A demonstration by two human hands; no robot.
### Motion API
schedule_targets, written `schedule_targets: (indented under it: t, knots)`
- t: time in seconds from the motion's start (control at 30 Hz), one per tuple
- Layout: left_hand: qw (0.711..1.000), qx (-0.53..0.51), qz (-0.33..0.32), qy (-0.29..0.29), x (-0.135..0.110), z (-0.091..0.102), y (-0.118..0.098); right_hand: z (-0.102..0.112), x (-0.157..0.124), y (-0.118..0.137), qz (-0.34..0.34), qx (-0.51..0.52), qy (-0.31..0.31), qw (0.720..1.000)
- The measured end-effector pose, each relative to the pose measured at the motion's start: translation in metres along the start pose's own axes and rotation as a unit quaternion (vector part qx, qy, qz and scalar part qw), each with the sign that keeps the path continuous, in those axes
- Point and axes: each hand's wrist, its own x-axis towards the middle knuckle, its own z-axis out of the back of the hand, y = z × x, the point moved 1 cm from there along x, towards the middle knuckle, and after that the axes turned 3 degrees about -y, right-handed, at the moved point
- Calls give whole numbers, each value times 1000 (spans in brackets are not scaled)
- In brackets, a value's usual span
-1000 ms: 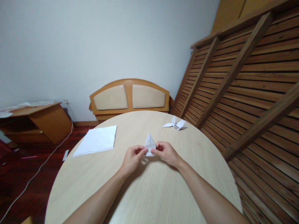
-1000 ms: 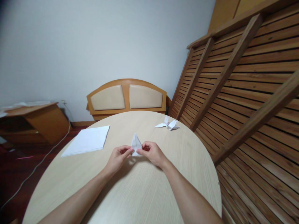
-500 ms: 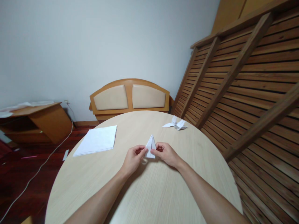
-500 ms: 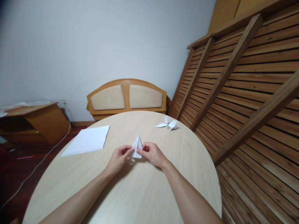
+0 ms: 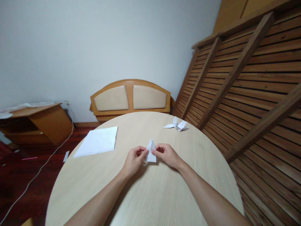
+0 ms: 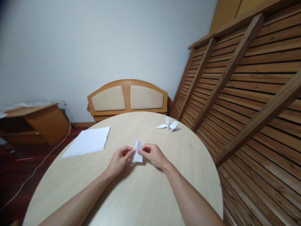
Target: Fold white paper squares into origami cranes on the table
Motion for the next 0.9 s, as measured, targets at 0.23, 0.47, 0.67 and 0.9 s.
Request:
schedule_targets:
  t: [0.23,0.47,0.67,0.9]
  knots:
    - [1000,13,-9,26,-2,-1,0,0,0,-1,13,4,0,1000]
    - [999,7,12,43,-3,-2,5,2,0,-2,29,-37,-8,999]
    - [998,7,17,68,-3,-3,6,1,0,2,26,-23,-28,999]
    - [996,12,34,81,-4,-5,3,3,1,9,29,-26,-63,997]
